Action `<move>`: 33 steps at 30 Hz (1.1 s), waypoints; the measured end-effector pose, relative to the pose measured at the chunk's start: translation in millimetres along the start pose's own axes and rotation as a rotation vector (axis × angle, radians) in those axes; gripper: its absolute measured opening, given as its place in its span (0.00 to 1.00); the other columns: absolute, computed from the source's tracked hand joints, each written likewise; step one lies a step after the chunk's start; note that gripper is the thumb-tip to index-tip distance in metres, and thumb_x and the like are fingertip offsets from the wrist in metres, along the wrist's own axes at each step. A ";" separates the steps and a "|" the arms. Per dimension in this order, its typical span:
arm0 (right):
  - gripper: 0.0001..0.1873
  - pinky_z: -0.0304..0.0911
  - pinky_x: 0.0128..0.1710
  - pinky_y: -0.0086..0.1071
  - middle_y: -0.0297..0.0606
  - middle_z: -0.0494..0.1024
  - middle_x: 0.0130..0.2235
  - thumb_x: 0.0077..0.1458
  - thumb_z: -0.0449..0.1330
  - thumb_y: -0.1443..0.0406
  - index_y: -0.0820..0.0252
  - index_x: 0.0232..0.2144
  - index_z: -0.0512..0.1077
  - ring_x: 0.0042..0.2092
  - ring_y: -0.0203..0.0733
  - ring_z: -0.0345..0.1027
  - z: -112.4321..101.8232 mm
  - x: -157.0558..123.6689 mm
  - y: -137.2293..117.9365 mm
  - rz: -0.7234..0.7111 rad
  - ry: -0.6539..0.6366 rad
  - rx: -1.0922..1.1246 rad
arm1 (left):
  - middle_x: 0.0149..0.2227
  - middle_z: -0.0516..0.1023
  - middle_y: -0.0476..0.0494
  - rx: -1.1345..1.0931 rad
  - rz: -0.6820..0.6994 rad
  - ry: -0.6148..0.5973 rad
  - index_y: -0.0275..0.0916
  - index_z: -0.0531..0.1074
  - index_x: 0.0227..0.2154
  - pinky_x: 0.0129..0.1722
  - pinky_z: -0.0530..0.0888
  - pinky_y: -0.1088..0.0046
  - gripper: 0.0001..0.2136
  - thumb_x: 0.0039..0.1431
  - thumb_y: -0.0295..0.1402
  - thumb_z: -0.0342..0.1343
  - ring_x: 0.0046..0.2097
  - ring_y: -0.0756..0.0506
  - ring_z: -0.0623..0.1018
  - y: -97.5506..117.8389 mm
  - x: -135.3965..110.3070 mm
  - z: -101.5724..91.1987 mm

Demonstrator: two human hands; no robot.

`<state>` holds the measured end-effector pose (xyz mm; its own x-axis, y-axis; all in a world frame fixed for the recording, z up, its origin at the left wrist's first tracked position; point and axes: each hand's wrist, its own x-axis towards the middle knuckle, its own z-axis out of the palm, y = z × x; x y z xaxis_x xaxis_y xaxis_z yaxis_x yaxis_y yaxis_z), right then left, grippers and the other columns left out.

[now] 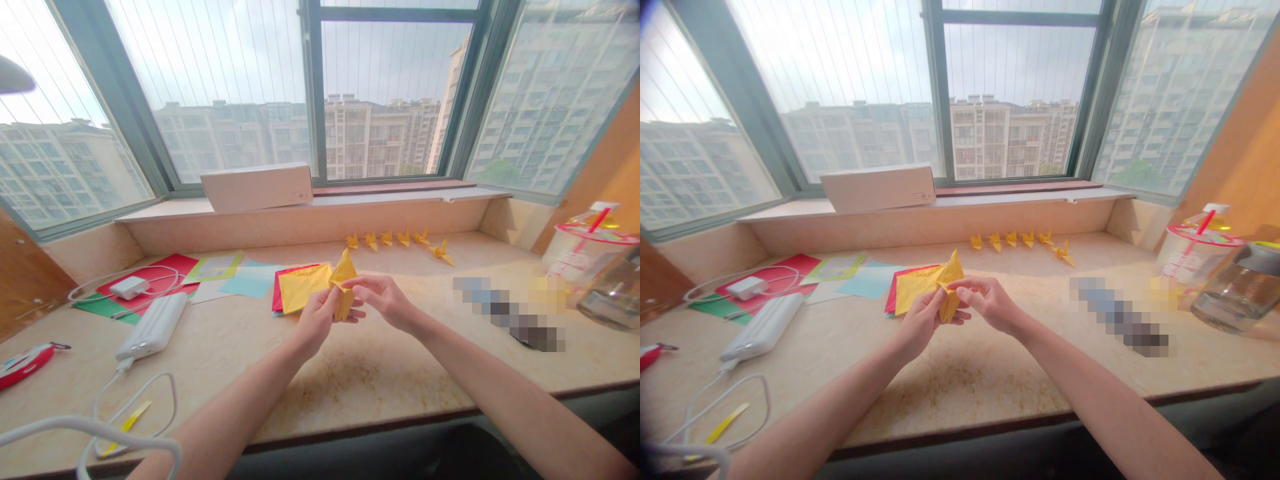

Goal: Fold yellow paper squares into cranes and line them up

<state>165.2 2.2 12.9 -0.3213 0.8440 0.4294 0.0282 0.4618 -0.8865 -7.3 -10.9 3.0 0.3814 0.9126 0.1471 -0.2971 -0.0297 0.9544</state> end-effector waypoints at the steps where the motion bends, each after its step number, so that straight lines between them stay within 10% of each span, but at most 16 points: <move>1: 0.12 0.69 0.42 0.37 0.39 0.83 0.38 0.58 0.61 0.58 0.56 0.39 0.81 0.40 0.43 0.75 -0.8 -0.2 -0.4 -0.007 -0.009 -0.027 | 0.34 0.82 0.34 -0.003 -0.005 0.003 0.30 0.76 0.38 0.34 0.77 0.66 0.24 0.59 0.51 0.57 0.33 0.39 0.83 0.0 0.3 -0.2; 18: 0.07 0.67 0.48 0.41 0.37 0.82 0.38 0.56 0.62 0.62 0.54 0.37 0.78 0.43 0.44 0.74 12.1 -2.8 6.9 -0.125 0.193 -0.310 | 0.33 0.82 0.37 0.075 -0.026 0.017 0.31 0.76 0.35 0.32 0.78 0.68 0.22 0.58 0.50 0.58 0.31 0.41 0.83 2.4 1.1 0.4; 33: 0.20 0.72 0.32 0.35 0.35 0.80 0.35 0.55 0.64 0.58 0.55 0.48 0.65 0.31 0.40 0.76 8.6 2.7 5.2 0.078 0.143 0.034 | 0.32 0.82 0.37 0.053 -0.012 0.083 0.31 0.77 0.35 0.32 0.76 0.69 0.23 0.55 0.51 0.61 0.30 0.42 0.82 5.9 0.5 0.6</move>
<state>156.3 4.5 8.1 -0.1810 0.9084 0.3768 0.0146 0.3856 -0.9225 -8.4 -10.9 8.9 0.3099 0.9437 0.1154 -0.2450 -0.0380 0.9688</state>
